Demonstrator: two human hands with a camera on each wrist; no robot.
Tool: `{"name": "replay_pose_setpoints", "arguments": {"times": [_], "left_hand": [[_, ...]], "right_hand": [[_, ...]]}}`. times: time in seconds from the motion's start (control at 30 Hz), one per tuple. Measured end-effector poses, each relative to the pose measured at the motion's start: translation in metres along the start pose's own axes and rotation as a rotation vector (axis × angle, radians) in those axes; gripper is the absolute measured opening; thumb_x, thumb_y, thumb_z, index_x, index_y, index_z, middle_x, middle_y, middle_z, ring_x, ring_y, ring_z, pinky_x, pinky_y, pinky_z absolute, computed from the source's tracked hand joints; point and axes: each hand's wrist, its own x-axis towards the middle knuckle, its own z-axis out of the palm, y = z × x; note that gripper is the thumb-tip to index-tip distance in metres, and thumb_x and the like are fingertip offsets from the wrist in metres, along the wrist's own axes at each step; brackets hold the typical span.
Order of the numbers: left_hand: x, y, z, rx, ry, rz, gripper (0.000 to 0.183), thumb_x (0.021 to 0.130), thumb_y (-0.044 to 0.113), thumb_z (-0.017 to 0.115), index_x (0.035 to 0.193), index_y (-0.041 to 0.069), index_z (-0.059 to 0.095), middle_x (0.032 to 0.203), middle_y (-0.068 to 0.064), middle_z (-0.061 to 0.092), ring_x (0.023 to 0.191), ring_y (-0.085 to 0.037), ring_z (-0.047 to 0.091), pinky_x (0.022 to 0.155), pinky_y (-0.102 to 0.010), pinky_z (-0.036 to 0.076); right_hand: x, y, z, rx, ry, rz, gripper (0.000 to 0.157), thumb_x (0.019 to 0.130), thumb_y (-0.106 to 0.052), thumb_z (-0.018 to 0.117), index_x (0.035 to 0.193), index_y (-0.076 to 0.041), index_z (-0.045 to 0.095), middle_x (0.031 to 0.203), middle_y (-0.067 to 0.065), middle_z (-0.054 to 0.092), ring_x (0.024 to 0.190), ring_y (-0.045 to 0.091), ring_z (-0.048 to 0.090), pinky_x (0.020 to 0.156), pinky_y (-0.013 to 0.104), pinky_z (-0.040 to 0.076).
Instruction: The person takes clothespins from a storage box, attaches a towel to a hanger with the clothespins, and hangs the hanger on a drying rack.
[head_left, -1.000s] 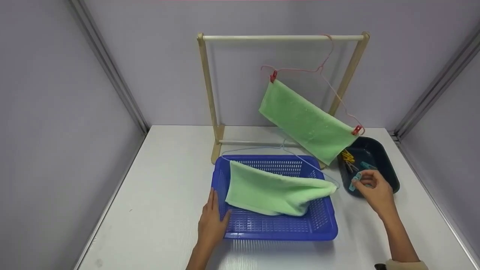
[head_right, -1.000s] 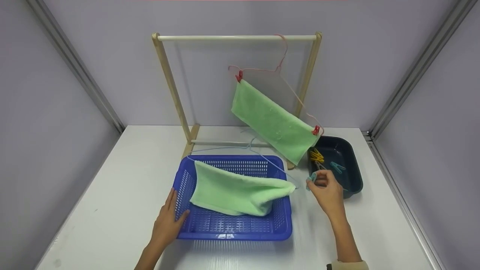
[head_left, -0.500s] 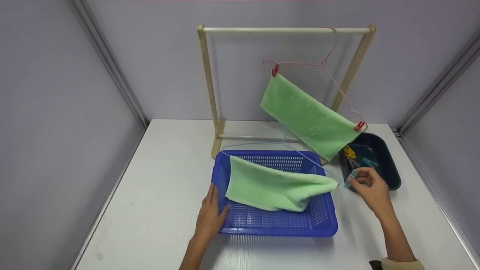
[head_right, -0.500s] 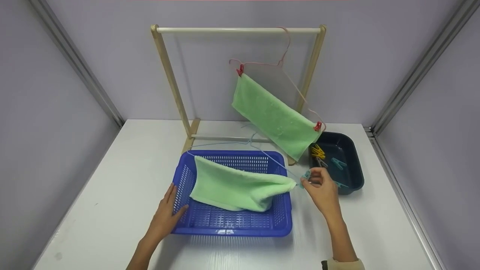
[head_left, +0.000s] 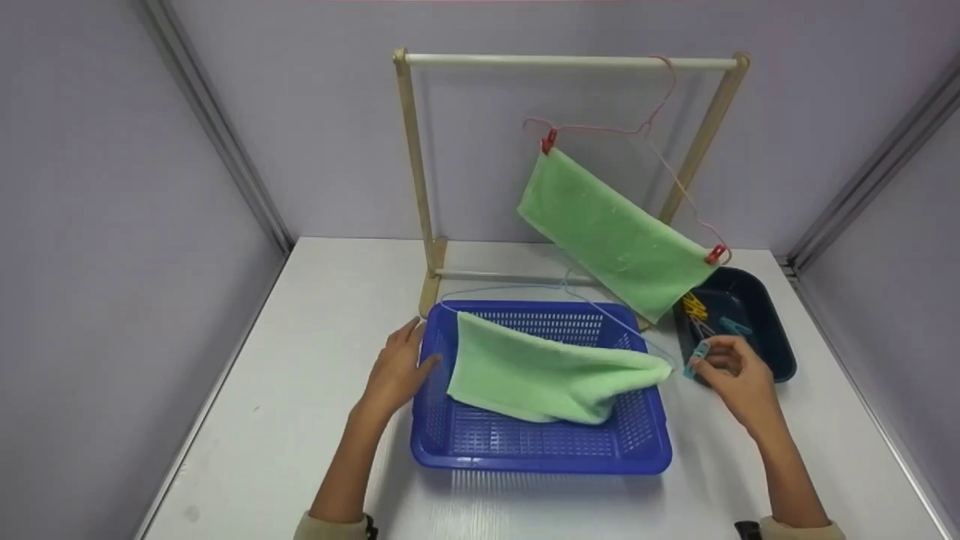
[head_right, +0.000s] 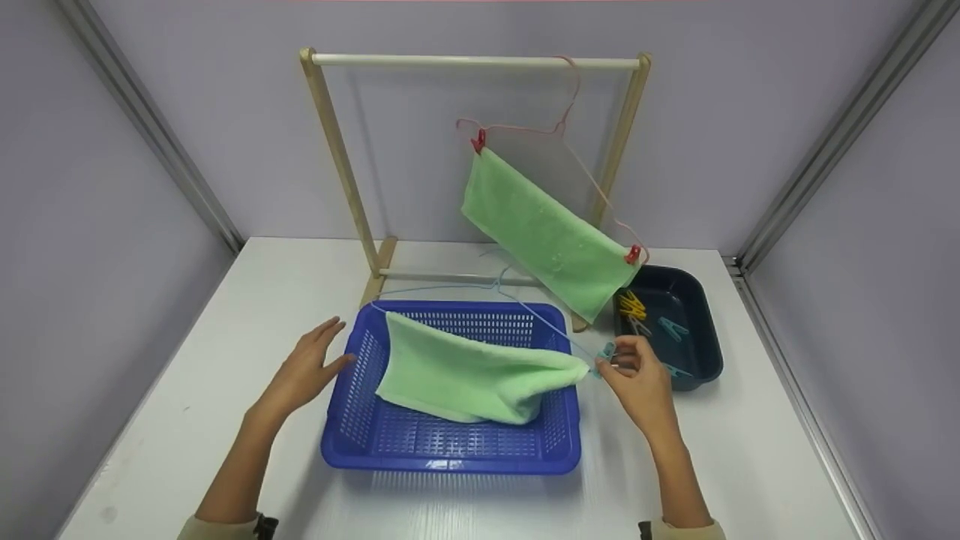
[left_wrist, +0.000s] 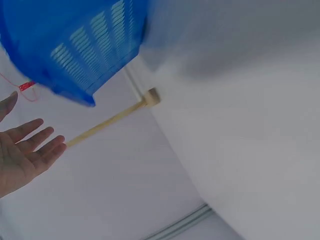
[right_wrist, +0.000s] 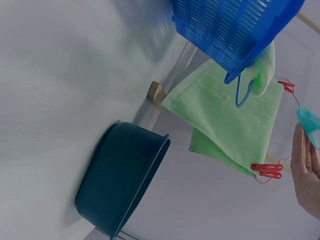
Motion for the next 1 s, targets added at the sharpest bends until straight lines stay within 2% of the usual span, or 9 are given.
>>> {"name": "replay_pose_setpoints", "arguments": {"times": [0.1, 0.2, 0.3, 0.5, 0.7, 1.0], "left_hand": [[0.022, 0.001, -0.008, 0.006, -0.046, 0.034, 0.056, 0.089, 0.020, 0.061, 0.134, -0.006, 0.039, 0.138, -0.022, 0.035, 0.127, -0.038, 0.030, 0.100, -0.050, 0.028], [0.044, -0.002, -0.010, -0.021, -0.111, 0.051, 0.052, 0.091, 0.020, 0.058, 0.134, -0.004, 0.040, 0.137, -0.021, 0.037, 0.127, -0.035, 0.031, 0.101, -0.047, 0.027], [0.065, -0.010, -0.004, -0.053, -0.146, 0.071, 0.045, 0.093, 0.017, 0.055, 0.131, -0.003, 0.045, 0.135, -0.020, 0.041, 0.126, -0.034, 0.034, 0.102, -0.045, 0.028], [0.098, -0.029, 0.012, -0.060, -0.135, 0.095, 0.036, 0.093, 0.010, 0.052, 0.127, -0.004, 0.050, 0.130, -0.020, 0.047, 0.122, -0.034, 0.039, 0.101, -0.043, 0.029], [0.114, -0.038, 0.025, -0.078, -0.133, 0.109, 0.035, 0.095, 0.003, 0.046, 0.128, -0.008, 0.046, 0.129, -0.023, 0.047, 0.122, -0.034, 0.040, 0.101, -0.043, 0.030], [0.120, -0.043, 0.041, -0.160, -0.109, 0.154, 0.033, 0.091, -0.006, 0.048, 0.124, -0.010, 0.049, 0.123, -0.023, 0.052, 0.117, -0.034, 0.045, 0.097, -0.042, 0.035]], "right_hand": [[0.000, -0.002, 0.000, 0.006, -0.003, -0.002, 0.039, 0.086, -0.023, 0.066, 0.113, 0.001, 0.050, 0.099, 0.009, 0.059, 0.087, 0.002, 0.056, 0.071, 0.014, 0.046], [-0.001, -0.002, 0.001, 0.003, -0.007, -0.003, 0.039, 0.086, -0.023, 0.066, 0.114, 0.000, 0.050, 0.099, 0.010, 0.059, 0.086, 0.002, 0.056, 0.070, 0.014, 0.046], [-0.001, -0.002, 0.002, -0.005, -0.009, -0.005, 0.039, 0.086, -0.023, 0.066, 0.114, 0.000, 0.050, 0.099, 0.011, 0.059, 0.086, 0.002, 0.056, 0.070, 0.014, 0.046], [-0.002, 0.000, 0.003, -0.005, -0.011, -0.023, 0.038, 0.085, -0.021, 0.067, 0.113, 0.000, 0.051, 0.099, 0.012, 0.060, 0.085, 0.001, 0.057, 0.071, 0.013, 0.046], [-0.002, 0.001, 0.005, -0.011, -0.006, -0.040, 0.035, 0.085, -0.017, 0.067, 0.111, 0.001, 0.052, 0.097, 0.012, 0.060, 0.084, 0.001, 0.057, 0.070, 0.013, 0.046], [0.000, 0.001, 0.005, 0.005, -0.017, -0.032, 0.035, 0.086, -0.018, 0.067, 0.112, 0.000, 0.051, 0.099, 0.013, 0.060, 0.085, 0.002, 0.057, 0.070, 0.014, 0.046]]}}
